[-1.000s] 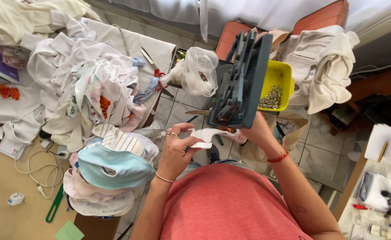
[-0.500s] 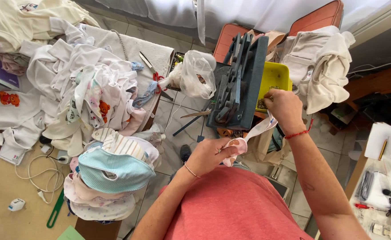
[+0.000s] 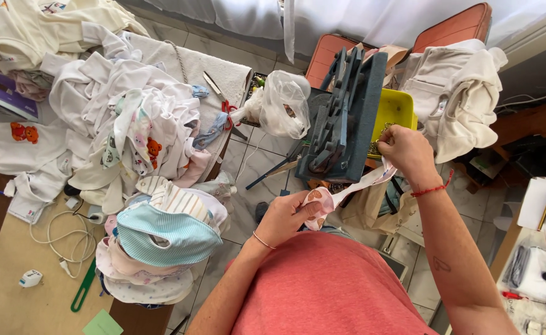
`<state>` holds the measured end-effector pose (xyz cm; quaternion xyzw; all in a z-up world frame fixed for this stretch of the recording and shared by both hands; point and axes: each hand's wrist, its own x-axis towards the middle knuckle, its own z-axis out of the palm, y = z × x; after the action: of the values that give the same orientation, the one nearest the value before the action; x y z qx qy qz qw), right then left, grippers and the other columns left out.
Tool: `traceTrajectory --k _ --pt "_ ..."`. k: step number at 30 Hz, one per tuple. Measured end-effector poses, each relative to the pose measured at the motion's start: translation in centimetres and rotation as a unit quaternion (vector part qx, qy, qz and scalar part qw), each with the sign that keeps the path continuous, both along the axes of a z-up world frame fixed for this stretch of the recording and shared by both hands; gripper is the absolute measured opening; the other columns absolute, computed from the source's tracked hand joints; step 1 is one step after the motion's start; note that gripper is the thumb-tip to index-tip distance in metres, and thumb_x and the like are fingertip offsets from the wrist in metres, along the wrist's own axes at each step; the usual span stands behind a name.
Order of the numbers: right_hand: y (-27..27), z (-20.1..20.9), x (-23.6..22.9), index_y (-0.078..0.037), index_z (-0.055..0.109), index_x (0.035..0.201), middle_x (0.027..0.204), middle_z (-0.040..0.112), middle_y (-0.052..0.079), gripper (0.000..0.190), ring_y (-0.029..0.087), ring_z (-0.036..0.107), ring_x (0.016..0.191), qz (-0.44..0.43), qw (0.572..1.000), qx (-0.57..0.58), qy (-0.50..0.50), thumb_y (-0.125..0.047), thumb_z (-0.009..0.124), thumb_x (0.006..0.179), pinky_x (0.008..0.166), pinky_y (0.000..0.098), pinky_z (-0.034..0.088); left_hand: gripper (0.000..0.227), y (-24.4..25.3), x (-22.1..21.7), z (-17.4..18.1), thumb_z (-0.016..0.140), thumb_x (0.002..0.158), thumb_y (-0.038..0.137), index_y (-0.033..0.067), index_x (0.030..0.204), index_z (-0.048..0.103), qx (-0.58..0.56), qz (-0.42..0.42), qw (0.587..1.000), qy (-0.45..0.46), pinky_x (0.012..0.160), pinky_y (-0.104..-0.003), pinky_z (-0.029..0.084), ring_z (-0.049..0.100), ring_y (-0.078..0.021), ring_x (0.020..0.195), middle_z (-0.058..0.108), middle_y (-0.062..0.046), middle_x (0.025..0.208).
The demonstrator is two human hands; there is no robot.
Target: Attaching snap buttons to baby clothes using a manual press machine
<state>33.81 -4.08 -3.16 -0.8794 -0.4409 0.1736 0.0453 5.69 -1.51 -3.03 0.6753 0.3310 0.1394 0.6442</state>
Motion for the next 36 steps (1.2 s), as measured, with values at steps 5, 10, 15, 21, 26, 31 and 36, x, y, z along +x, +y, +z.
traceTrajectory --k 5,10,15,21,26,31,36 --pt "-0.1 -0.5 0.2 -0.022 0.066 0.085 0.075 0.063 0.013 0.014 0.034 0.060 0.078 -0.015 1.000 0.009 -0.010 -0.030 0.062 0.075 0.069 0.0426 0.049 0.020 0.0 -0.3 -0.2 0.057 0.084 0.027 0.0097 0.074 0.059 -0.029 0.027 0.999 0.001 0.055 -0.029 0.045 0.050 -0.0153 0.054 0.058 -0.008 0.057" --pt "0.0 -0.4 0.2 -0.022 0.064 0.092 0.073 0.062 0.011 0.020 0.034 0.060 0.078 0.000 1.000 0.009 -0.023 -0.029 0.063 0.074 0.067 0.0445 0.049 0.020 0.0 -0.3 0.2 0.057 0.084 0.027 0.0093 0.073 0.059 -0.025 0.033 0.999 0.007 0.054 -0.027 0.044 0.049 -0.0136 0.054 0.058 -0.008 0.057" --pt "0.0 -0.1 -0.2 -0.024 0.064 0.096 0.074 0.063 0.014 0.020 0.037 0.060 0.078 0.005 0.999 0.022 -0.025 -0.028 0.061 0.077 0.069 0.0455 0.049 0.021 -0.1 -0.2 -0.3 0.057 0.084 0.027 0.0079 0.075 0.059 -0.022 0.028 0.999 0.009 0.055 -0.030 0.045 0.051 -0.0162 0.054 0.059 -0.011 0.058" --pt "0.7 -1.4 -0.3 -0.027 0.064 0.095 0.071 0.064 0.009 0.018 0.033 0.061 0.076 0.005 0.997 0.018 -0.075 -0.032 0.059 0.078 0.069 0.0428 0.050 0.020 -0.1 -0.2 -0.2 0.058 0.083 0.027 0.0081 0.075 0.060 -0.029 0.029 0.999 0.018 0.055 -0.029 0.046 0.052 -0.0152 0.054 0.060 -0.008 0.058" --pt "0.1 0.2 -2.7 -0.022 0.065 0.093 0.069 0.062 0.011 0.015 0.034 0.060 0.071 -0.009 0.989 0.121 -0.089 -0.028 0.061 0.080 0.064 0.0453 0.050 0.018 0.1 -0.7 0.1 0.057 0.084 0.025 0.0076 0.078 0.059 -0.051 0.046 0.998 0.006 0.056 -0.028 0.046 0.054 -0.0161 0.057 0.061 -0.011 0.062" --pt "-0.5 -2.4 -0.4 -0.025 0.065 0.093 0.067 0.062 0.007 0.015 0.032 0.061 0.069 -0.025 0.991 0.102 -0.083 -0.032 0.061 0.080 0.064 0.0433 0.050 0.017 0.0 -1.2 -0.5 0.058 0.083 0.025 0.0076 0.080 0.060 -0.067 0.050 0.996 0.014 0.058 -0.029 0.047 0.054 -0.0144 0.060 0.061 -0.009 0.063" --pt "0.2 -2.5 0.2 -0.031 0.065 0.089 0.070 0.064 0.005 0.014 0.031 0.061 0.073 -0.018 0.996 0.055 -0.066 -0.034 0.061 0.077 0.066 0.0424 0.050 0.019 -0.3 -1.0 -1.4 0.057 0.083 0.027 0.0085 0.084 0.061 -0.052 0.031 0.998 0.033 0.060 -0.033 0.047 0.058 -0.0205 0.063 0.062 -0.014 0.066"
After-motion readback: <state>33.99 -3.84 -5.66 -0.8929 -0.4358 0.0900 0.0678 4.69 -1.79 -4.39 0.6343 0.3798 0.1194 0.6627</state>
